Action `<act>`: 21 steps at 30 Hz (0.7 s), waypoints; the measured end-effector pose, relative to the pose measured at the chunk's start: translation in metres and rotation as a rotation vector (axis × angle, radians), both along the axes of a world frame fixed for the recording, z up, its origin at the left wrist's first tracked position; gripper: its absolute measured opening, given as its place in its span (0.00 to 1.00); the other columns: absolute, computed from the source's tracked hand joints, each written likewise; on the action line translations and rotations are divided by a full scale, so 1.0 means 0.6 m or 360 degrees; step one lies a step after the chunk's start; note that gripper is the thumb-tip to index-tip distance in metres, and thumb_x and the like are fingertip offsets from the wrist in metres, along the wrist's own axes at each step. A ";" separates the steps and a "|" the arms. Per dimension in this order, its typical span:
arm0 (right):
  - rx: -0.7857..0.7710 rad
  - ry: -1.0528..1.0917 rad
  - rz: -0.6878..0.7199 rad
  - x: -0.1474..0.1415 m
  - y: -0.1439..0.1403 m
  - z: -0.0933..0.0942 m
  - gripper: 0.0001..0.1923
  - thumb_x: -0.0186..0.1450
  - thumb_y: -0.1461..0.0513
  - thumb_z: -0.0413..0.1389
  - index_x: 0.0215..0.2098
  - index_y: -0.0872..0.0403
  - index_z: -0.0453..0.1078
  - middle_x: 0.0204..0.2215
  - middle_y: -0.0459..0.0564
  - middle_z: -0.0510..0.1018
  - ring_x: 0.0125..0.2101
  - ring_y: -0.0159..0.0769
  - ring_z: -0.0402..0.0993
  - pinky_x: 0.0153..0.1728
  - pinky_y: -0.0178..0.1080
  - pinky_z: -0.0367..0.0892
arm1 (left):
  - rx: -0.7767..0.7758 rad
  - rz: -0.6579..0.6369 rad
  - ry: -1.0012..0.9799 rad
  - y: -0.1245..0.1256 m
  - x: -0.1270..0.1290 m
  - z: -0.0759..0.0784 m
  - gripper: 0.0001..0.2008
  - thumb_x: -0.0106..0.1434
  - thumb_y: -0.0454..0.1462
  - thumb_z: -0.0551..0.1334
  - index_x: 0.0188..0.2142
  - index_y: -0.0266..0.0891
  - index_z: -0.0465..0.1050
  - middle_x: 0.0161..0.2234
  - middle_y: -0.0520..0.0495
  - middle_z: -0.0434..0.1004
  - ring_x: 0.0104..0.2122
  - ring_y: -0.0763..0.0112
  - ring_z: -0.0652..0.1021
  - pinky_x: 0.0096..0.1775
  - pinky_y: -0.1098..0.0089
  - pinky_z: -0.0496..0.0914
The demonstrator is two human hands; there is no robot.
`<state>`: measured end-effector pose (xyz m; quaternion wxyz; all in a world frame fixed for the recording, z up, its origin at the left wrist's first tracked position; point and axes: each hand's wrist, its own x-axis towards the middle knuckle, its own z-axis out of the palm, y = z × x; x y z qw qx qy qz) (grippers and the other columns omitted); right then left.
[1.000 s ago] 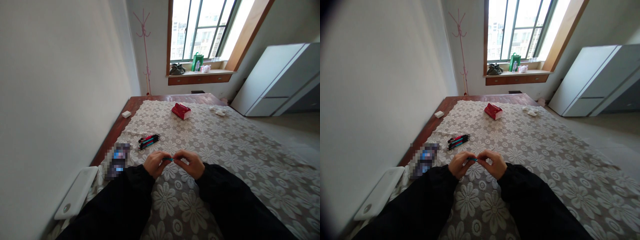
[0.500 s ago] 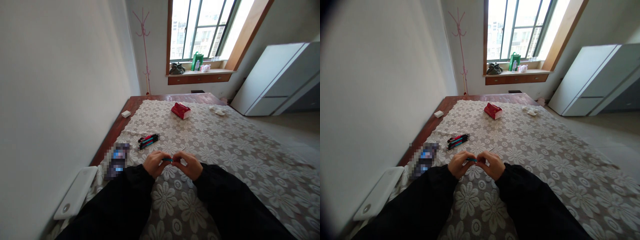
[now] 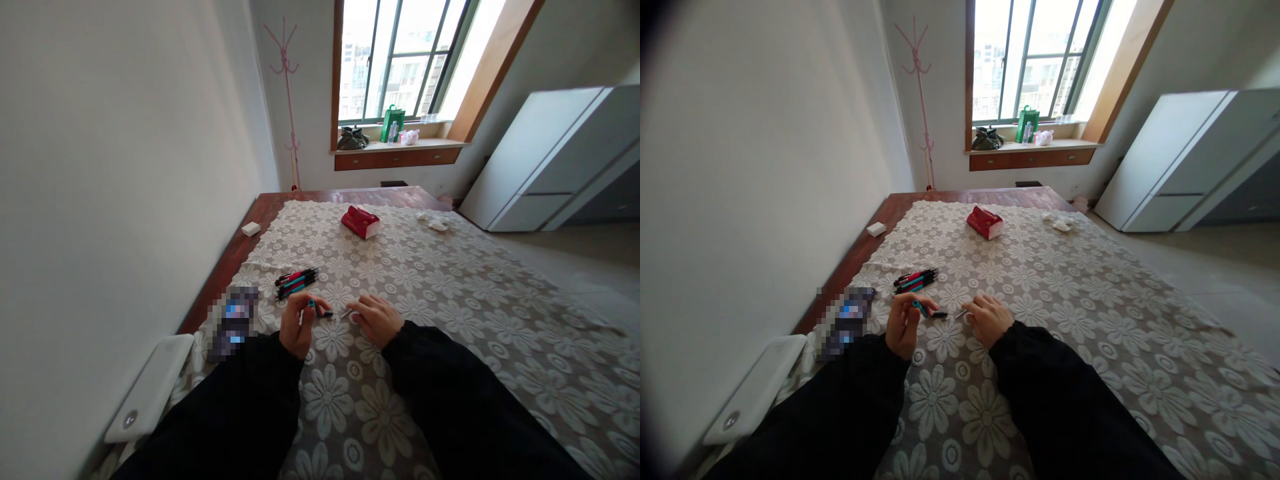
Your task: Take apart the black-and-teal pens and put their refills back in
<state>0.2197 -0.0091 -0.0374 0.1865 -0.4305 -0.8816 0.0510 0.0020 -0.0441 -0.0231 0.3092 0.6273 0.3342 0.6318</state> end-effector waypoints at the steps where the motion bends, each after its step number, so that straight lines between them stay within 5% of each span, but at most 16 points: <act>1: -0.0056 -0.0029 -0.0012 0.000 0.000 0.000 0.11 0.67 0.65 0.52 0.45 0.50 0.74 0.36 0.51 0.77 0.36 0.39 0.73 0.38 0.38 0.65 | -0.0042 -0.0019 -0.0027 0.001 0.000 0.000 0.10 0.72 0.44 0.52 0.44 0.39 0.62 0.35 0.45 0.78 0.29 0.71 0.75 0.35 0.67 0.69; 6: -0.0208 -0.0119 -0.0092 -0.005 -0.006 0.009 0.09 0.69 0.63 0.50 0.38 0.51 0.73 0.34 0.49 0.80 0.28 0.36 0.75 0.28 0.35 0.58 | -0.0135 -0.0034 -0.0071 0.004 0.004 -0.001 0.11 0.70 0.45 0.55 0.43 0.40 0.61 0.31 0.47 0.77 0.28 0.72 0.75 0.33 0.69 0.69; 11: -0.0033 -0.0131 -0.0240 -0.008 -0.015 0.012 0.10 0.69 0.63 0.49 0.38 0.50 0.73 0.30 0.48 0.82 0.23 0.35 0.75 0.22 0.36 0.52 | -0.0263 -0.0089 -0.0103 0.003 0.006 -0.001 0.10 0.72 0.45 0.52 0.43 0.40 0.61 0.32 0.47 0.79 0.27 0.72 0.75 0.33 0.69 0.69; 16: 0.0194 0.0267 -0.0190 -0.003 -0.021 0.011 0.12 0.71 0.61 0.47 0.39 0.51 0.73 0.26 0.48 0.82 0.25 0.36 0.77 0.24 0.35 0.58 | -0.0209 -0.0084 -0.0010 0.002 0.004 -0.005 0.11 0.72 0.45 0.52 0.44 0.40 0.62 0.27 0.50 0.76 0.25 0.73 0.73 0.30 0.71 0.68; 21: 0.0045 0.0805 -0.0132 -0.006 -0.023 0.027 0.09 0.70 0.59 0.51 0.38 0.51 0.72 0.33 0.48 0.83 0.24 0.32 0.75 0.29 0.35 0.67 | -0.0196 0.0004 0.0007 0.001 0.002 -0.001 0.10 0.72 0.45 0.53 0.43 0.41 0.59 0.34 0.45 0.81 0.32 0.70 0.77 0.38 0.67 0.70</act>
